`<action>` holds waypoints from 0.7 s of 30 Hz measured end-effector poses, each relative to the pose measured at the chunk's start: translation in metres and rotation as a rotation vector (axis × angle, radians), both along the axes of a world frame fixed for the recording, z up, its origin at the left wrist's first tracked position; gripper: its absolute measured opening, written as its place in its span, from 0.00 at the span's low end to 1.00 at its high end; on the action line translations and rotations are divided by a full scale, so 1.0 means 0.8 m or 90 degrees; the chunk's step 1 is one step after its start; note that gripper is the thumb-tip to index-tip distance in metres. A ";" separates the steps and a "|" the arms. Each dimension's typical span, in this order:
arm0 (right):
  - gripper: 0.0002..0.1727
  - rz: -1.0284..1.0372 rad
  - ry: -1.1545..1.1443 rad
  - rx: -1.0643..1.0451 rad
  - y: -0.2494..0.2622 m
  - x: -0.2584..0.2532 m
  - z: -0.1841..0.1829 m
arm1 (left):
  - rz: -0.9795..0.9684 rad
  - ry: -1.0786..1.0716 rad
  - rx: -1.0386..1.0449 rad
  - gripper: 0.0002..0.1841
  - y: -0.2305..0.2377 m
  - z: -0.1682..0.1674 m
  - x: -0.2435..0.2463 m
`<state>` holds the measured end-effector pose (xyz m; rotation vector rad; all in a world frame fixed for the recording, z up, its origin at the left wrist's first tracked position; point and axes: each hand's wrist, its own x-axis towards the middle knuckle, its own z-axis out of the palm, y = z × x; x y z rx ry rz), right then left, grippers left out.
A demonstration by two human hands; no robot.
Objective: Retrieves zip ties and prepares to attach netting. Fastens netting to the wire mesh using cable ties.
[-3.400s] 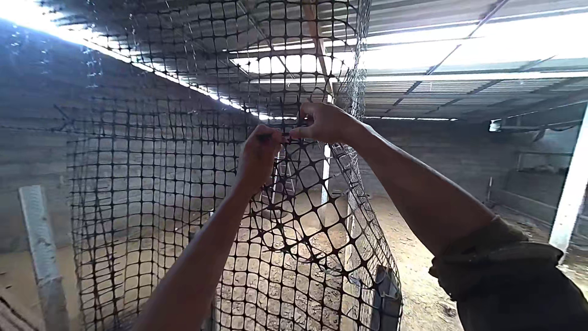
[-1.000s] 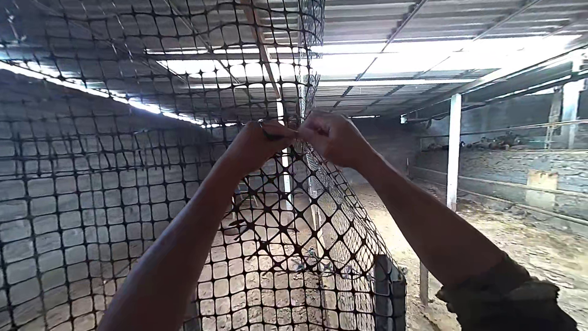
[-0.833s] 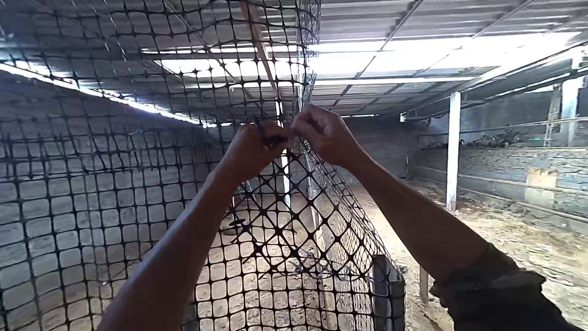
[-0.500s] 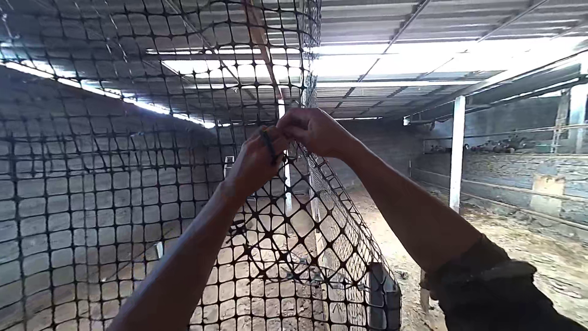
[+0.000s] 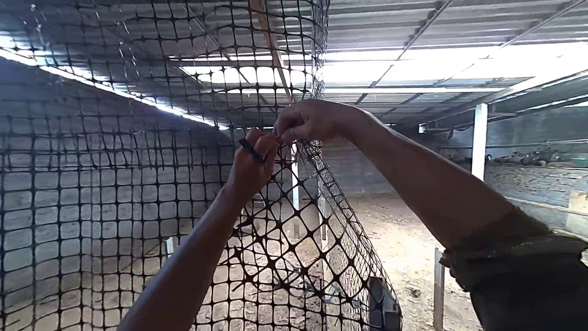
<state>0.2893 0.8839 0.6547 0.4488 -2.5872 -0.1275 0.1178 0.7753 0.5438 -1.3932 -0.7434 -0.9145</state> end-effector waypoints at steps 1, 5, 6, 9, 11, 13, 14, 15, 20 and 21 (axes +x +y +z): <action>0.09 0.025 0.037 0.048 0.004 -0.002 -0.004 | 0.002 -0.008 -0.015 0.07 -0.001 -0.001 0.000; 0.09 0.146 0.260 0.265 0.016 -0.019 -0.034 | -0.013 -0.044 -0.073 0.09 -0.002 -0.003 -0.002; 0.10 0.124 0.308 0.308 0.020 -0.019 -0.039 | -0.022 -0.051 -0.082 0.11 -0.002 -0.003 -0.002; 0.12 0.033 0.360 0.376 0.027 -0.020 -0.050 | -0.018 -0.025 -0.079 0.10 0.002 0.000 -0.002; 0.14 0.005 0.351 0.361 0.033 -0.020 -0.052 | -0.002 0.012 -0.057 0.08 0.005 -0.002 -0.005; 0.17 -0.066 0.311 0.314 0.035 -0.014 -0.047 | 0.025 0.008 -0.042 0.08 0.001 -0.008 -0.013; 0.17 -0.105 0.286 0.290 0.037 -0.011 -0.043 | 0.050 -0.006 -0.043 0.09 -0.003 -0.012 -0.019; 0.17 -0.122 0.271 0.280 0.043 -0.012 -0.038 | 0.084 -0.014 -0.050 0.08 -0.007 -0.016 -0.025; 0.12 -0.034 0.215 0.213 0.071 -0.043 -0.023 | 0.215 -0.039 -0.131 0.08 -0.018 -0.027 -0.032; 0.12 -0.029 0.182 0.164 0.068 -0.043 -0.018 | 0.215 -0.037 -0.135 0.08 -0.019 -0.026 -0.036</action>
